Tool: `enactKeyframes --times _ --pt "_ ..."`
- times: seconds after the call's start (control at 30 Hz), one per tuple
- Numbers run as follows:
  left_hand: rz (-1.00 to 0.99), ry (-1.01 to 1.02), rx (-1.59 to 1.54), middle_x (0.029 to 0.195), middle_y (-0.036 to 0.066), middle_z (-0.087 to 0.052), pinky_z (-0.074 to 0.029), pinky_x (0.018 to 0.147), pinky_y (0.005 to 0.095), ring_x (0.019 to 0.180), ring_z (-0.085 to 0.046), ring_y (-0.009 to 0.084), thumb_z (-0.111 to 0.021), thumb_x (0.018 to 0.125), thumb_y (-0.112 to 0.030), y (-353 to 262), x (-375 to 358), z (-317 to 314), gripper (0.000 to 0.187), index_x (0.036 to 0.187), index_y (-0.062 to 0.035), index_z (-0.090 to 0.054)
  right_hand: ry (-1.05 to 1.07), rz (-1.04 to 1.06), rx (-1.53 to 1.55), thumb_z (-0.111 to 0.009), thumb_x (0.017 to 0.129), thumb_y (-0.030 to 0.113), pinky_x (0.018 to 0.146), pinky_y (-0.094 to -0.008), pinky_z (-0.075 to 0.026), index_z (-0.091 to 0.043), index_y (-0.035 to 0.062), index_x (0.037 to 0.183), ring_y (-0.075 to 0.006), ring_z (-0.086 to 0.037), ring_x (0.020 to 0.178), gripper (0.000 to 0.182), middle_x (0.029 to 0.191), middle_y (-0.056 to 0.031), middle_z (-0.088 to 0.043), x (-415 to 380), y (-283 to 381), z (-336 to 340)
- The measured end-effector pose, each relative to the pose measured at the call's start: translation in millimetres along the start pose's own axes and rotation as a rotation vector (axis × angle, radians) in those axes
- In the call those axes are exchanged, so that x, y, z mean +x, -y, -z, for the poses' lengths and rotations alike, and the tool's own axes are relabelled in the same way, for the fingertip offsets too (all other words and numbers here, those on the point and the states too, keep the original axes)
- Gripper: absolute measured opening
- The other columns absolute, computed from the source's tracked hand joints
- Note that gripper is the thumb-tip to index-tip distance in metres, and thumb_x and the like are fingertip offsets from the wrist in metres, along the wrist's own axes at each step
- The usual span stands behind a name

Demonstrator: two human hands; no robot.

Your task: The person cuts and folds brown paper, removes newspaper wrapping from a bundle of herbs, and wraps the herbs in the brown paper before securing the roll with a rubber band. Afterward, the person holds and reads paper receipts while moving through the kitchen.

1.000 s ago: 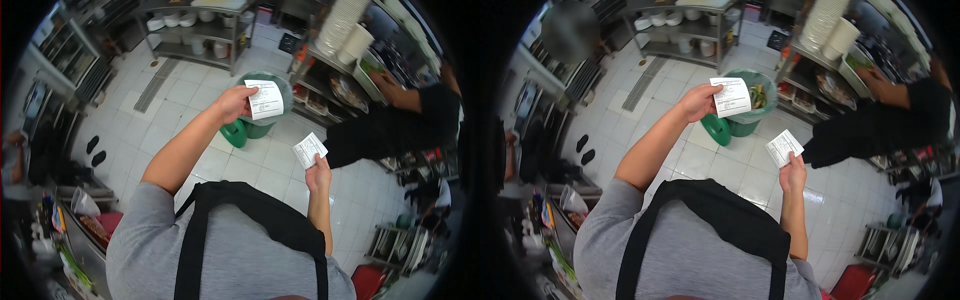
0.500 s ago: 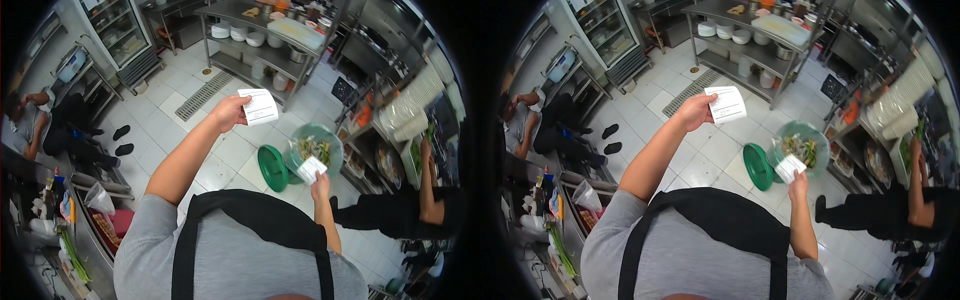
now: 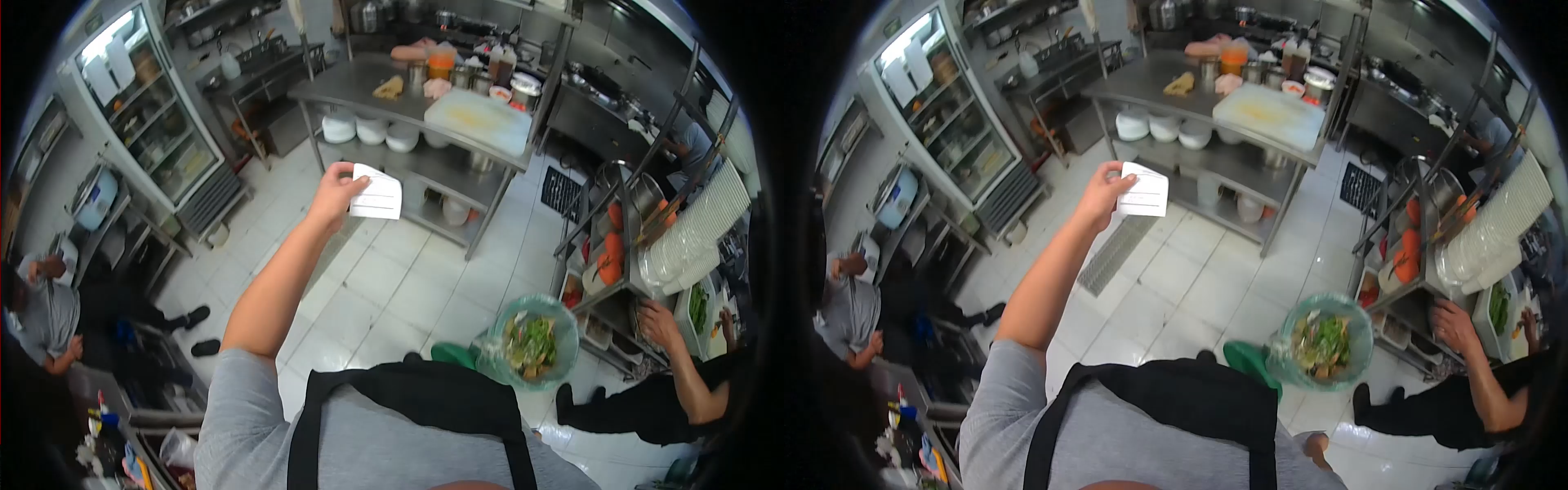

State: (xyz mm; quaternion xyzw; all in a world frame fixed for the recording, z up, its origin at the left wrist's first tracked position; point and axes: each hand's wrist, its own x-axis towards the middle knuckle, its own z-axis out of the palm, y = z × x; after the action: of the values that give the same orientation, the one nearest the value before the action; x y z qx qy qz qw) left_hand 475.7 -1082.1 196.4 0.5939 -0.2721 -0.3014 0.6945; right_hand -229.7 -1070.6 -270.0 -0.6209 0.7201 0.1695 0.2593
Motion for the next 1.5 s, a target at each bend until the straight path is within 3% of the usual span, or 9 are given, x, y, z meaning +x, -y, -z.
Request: enactKeyframes --times 0.13,0.23,0.43,0.87,1.1,1.2,1.3,1.43,1.5 --pt "-0.273 -0.110 0.162 0.074 0.004 -0.059 -0.047 0.058 0.0254 0.074 -0.059 0.0097 -0.063 0.083 -0.003 -7 115 2 0.030 0.109 -0.0045 -0.048 -0.261 0.299 0.002 -0.049 0.078 0.008 0.079 -0.0456 -0.049 -0.058 0.0001 0.111 -0.0395 -0.060 0.091 0.034 0.097 -0.0202 -0.064 104 90 4" --pt "-0.556 -0.115 0.485 0.078 0.001 -0.060 -0.045 0.063 0.0221 0.074 -0.055 0.0072 -0.064 0.081 -0.003 -19 216 4 0.019 0.098 -0.0036 -0.057 -0.204 0.286 0.184 -0.056 0.076 0.012 0.078 -0.0440 -0.047 -0.059 -0.0022 0.107 -0.0411 -0.059 0.091 0.034 0.097 -0.0248 -0.062 79 247 149" --pt "-0.689 0.045 0.149 0.095 0.005 -0.062 -0.045 0.076 0.0250 0.087 -0.058 0.0128 -0.050 0.074 0.013 -99 415 -67 0.037 0.106 -0.0040 -0.057 -0.637 0.540 0.757 -0.056 0.081 0.012 0.067 -0.0419 -0.045 -0.058 -0.0031 0.091 -0.0364 -0.059 0.071 0.018 0.077 -0.0207 -0.059 97 393 240" --pt "-0.772 0.020 -0.139 0.089 0.012 -0.061 -0.047 0.071 0.0274 0.079 -0.058 0.0173 -0.068 0.074 0.004 -172 758 -179 0.053 0.115 -0.0045 -0.036 -0.726 -0.325 0.516 -0.052 0.081 0.020 0.074 -0.0417 -0.048 -0.058 -0.0083 0.101 -0.0389 -0.062 0.082 0.035 0.089 -0.0248 -0.063 -13 362 123" --pt "-0.736 -0.084 -0.495 0.087 0.015 -0.061 -0.049 0.073 0.0307 0.079 -0.059 0.0205 -0.073 0.070 0.003 -157 791 -196 0.059 0.113 -0.0042 -0.034 -0.735 -0.577 0.405 -0.052 0.082 0.021 0.075 -0.0439 -0.048 -0.059 -0.0080 0.101 -0.0408 -0.061 0.083 0.035 0.090 -0.0253 -0.063 -63 374 45" --pt "-0.847 -0.374 -0.225 0.085 0.012 -0.059 -0.050 0.064 0.0290 0.070 -0.058 0.0185 -0.079 0.065 -0.004 -169 827 -195 0.063 0.110 -0.0064 -0.035 -0.740 -0.646 0.365 -0.052 0.082 0.021 0.076 -0.0448 -0.048 -0.059 -0.0079 0.101 -0.0417 -0.061 0.084 0.036 0.091 -0.0256 -0.063 -92 371 22" --pt "-0.792 -0.660 -0.014 0.124 0.029 -0.039 -0.034 0.098 0.0455 0.116 -0.039 0.0384 -0.079 0.065 -0.037 -169 732 -190 0.081 0.119 0.0096 -0.039 -0.788 -0.709 0.535 -0.054 0.080 0.022 0.074 -0.0472 -0.047 -0.061 -0.0052 0.093 -0.0419 -0.060 0.083 0.031 0.087 -0.0251 -0.063 -121 382 20" --pt "-0.838 -0.808 0.349 0.114 0.027 -0.054 -0.040 0.091 0.0463 0.105 -0.052 0.0387 -0.068 0.070 -0.054 -38 732 -171 0.075 0.113 0.0064 -0.053 -0.709 -0.981 0.667 -0.063 0.076 0.017 0.075 -0.0398 -0.048 -0.061 -0.0024 0.098 -0.0327 -0.061 0.085 0.030 0.092 -0.0203 -0.064 -157 374 4" --pt "-1.003 -0.525 0.569 0.101 0.027 -0.060 -0.045 0.080 0.0478 0.090 -0.058 0.0406 -0.067 0.074 -0.050 68 668 -155 0.067 0.109 0.0056 -0.055 -1.071 -0.967 0.969 -0.063 0.080 0.018 0.065 -0.0347 -0.046 -0.061 -0.0008 0.089 -0.0174 -0.057 0.073 0.021 0.079 -0.0086 -0.062 -178 352 9"
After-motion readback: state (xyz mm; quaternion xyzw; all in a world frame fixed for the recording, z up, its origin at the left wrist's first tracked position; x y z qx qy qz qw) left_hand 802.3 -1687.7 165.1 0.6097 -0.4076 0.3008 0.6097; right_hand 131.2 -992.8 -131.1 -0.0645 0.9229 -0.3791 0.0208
